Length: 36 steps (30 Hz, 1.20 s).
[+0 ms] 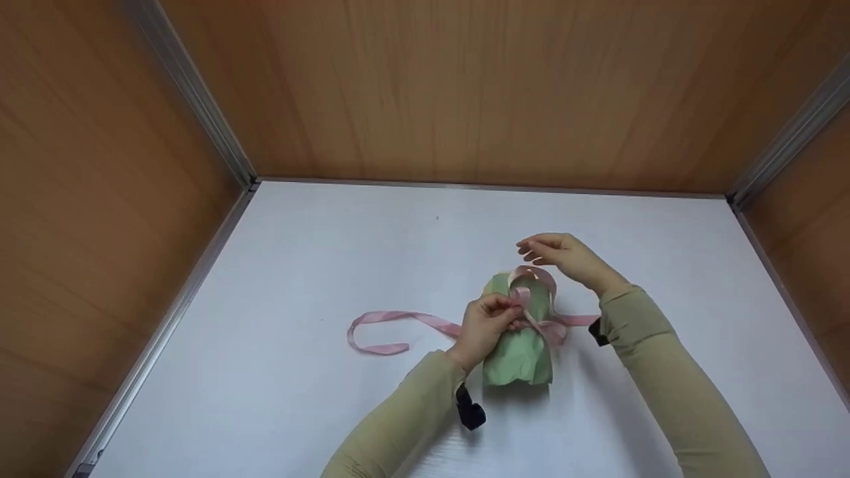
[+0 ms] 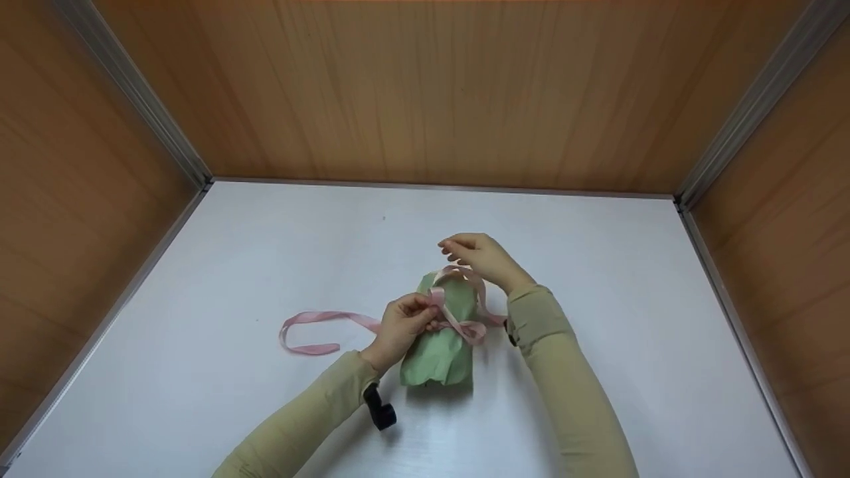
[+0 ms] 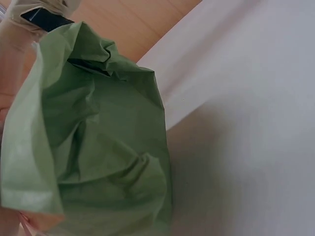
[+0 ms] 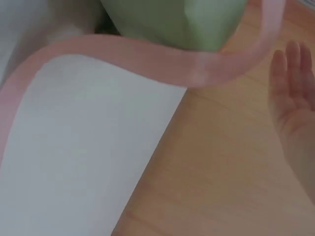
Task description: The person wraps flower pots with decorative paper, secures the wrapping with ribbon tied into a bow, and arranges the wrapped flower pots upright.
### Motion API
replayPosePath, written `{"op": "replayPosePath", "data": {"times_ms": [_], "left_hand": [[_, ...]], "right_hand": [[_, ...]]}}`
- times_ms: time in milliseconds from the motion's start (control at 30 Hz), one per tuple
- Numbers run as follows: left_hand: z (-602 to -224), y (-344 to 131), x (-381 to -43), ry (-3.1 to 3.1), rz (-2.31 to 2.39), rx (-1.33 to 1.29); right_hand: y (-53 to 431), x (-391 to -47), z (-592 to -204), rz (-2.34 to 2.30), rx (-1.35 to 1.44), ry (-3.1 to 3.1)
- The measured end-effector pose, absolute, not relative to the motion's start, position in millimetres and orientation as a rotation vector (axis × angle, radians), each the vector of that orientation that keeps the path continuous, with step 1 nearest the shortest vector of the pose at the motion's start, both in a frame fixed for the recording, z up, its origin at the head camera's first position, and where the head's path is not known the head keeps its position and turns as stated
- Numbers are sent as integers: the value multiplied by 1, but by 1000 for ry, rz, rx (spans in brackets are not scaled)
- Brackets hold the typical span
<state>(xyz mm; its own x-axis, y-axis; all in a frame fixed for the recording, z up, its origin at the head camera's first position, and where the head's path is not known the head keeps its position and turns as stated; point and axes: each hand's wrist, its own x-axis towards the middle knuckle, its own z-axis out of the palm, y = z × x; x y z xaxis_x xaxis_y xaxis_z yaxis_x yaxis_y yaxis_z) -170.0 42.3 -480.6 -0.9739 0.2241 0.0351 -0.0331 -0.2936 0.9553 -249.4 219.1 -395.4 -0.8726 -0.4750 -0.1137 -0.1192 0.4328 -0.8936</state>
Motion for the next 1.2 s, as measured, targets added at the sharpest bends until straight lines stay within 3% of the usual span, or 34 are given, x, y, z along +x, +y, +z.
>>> {"op": "replayPosePath", "data": {"times_ms": [267,567,1200], "left_hand": [[-480,40,-169,1784,2363,258],[-477,34,-172,1855,2252,287],[-472,34,-173,1900,2163,338]], "right_hand": [[257,-222,-412,-1631,-353,2323],[252,-189,-439,-1570,-346,2215],[224,-186,-434,-1143,-604,2493]]}}
